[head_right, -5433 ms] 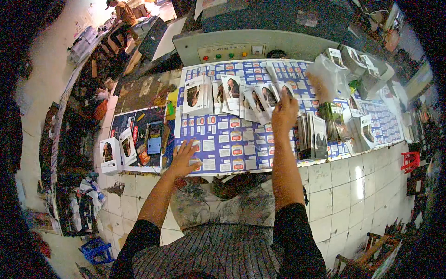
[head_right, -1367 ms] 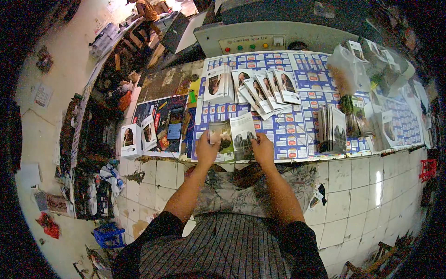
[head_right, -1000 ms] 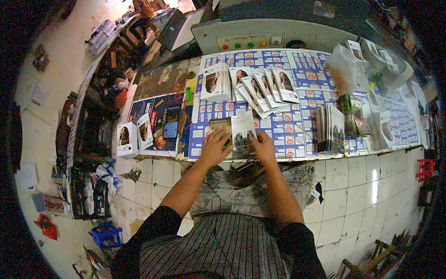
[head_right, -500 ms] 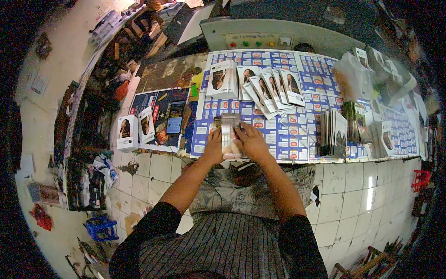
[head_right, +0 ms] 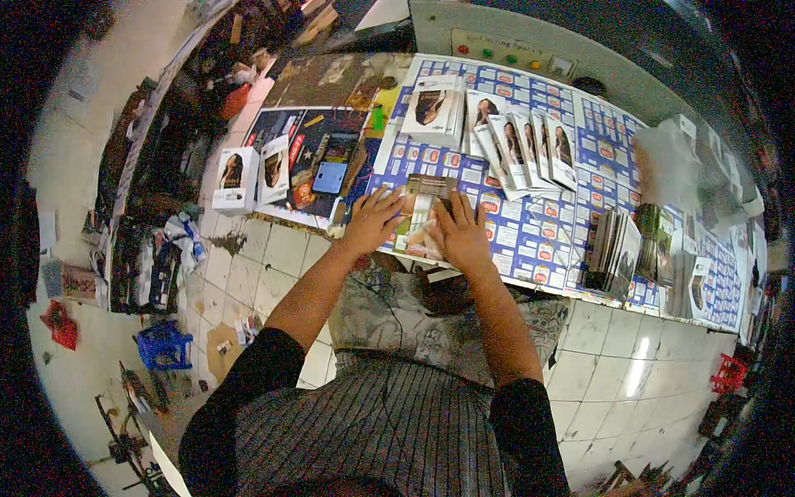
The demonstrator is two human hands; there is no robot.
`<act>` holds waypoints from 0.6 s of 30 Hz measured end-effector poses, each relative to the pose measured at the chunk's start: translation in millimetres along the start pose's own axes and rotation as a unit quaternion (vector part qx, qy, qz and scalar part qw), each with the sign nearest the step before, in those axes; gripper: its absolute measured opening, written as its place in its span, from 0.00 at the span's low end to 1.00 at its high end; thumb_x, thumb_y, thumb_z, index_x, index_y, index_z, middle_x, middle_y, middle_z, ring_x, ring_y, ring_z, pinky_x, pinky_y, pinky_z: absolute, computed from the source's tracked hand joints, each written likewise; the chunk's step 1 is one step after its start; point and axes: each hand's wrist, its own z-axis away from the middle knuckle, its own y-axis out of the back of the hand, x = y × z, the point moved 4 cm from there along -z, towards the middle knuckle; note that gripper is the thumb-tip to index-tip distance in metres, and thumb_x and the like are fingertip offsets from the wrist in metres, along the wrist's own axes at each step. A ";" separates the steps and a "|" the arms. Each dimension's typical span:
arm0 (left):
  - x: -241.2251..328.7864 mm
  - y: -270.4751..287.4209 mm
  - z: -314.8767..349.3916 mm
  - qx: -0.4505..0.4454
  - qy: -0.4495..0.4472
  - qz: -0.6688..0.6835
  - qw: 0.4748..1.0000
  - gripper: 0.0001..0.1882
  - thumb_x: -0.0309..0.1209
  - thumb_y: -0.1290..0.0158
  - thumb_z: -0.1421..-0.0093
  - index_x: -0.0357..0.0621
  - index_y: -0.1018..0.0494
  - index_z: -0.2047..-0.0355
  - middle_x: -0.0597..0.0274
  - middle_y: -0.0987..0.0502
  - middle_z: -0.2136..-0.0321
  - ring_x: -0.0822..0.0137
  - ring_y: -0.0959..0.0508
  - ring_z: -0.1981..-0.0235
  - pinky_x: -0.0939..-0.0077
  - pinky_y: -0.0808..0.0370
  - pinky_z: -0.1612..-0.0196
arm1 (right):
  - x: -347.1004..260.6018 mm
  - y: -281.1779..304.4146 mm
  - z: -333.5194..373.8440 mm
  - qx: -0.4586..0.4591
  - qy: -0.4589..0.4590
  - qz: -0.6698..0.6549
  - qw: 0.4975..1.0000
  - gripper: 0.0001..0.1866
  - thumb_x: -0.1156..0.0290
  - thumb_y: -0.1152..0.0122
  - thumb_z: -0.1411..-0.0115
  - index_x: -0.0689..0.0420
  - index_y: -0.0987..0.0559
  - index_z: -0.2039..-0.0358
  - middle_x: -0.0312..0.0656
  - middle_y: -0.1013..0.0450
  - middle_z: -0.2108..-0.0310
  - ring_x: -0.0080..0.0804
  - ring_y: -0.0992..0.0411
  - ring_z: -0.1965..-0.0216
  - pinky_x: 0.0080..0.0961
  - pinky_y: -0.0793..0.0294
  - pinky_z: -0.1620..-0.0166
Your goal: The person folds printed paper packaging along pre-scored lines by hand, handling them one at a time and stacking them after folding.
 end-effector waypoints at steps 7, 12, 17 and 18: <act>-1.4 2.0 2.4 0.020 -0.010 0.028 0.999 0.23 0.41 0.55 0.32 0.53 0.32 0.38 0.67 0.38 0.32 0.57 0.43 0.31 0.48 0.49 0.34 | -19.9 -10.7 -12.9 -0.045 0.010 -0.013 0.999 0.34 0.45 0.47 0.36 0.49 0.34 0.34 0.54 0.53 0.28 0.56 0.54 0.28 0.59 0.53 0.32; -3.6 2.0 3.9 0.005 -0.011 0.052 0.999 0.27 0.44 0.53 0.33 0.54 0.34 0.36 0.66 0.41 0.31 0.56 0.46 0.29 0.48 0.53 0.32 | -16.4 -10.5 -11.2 -0.018 0.018 -0.022 0.999 0.35 0.45 0.42 0.39 0.51 0.31 0.36 0.56 0.49 0.30 0.56 0.51 0.29 0.64 0.50 0.34; -6.4 -0.3 1.9 0.008 -0.023 0.055 0.998 0.30 0.46 0.50 0.36 0.54 0.35 0.35 0.66 0.41 0.31 0.56 0.46 0.29 0.48 0.54 0.32 | -8.6 -7.4 -12.8 -0.020 -0.001 -0.063 0.998 0.34 0.48 0.44 0.37 0.52 0.34 0.35 0.56 0.50 0.30 0.57 0.52 0.29 0.58 0.50 0.33; -4.7 0.6 1.4 0.004 -0.020 0.048 0.999 0.32 0.49 0.49 0.37 0.53 0.36 0.35 0.65 0.41 0.31 0.56 0.47 0.29 0.47 0.54 0.32 | -5.0 -4.9 -13.6 -0.002 -0.012 -0.110 0.994 0.33 0.51 0.45 0.35 0.54 0.35 0.34 0.57 0.50 0.30 0.57 0.52 0.29 0.54 0.49 0.32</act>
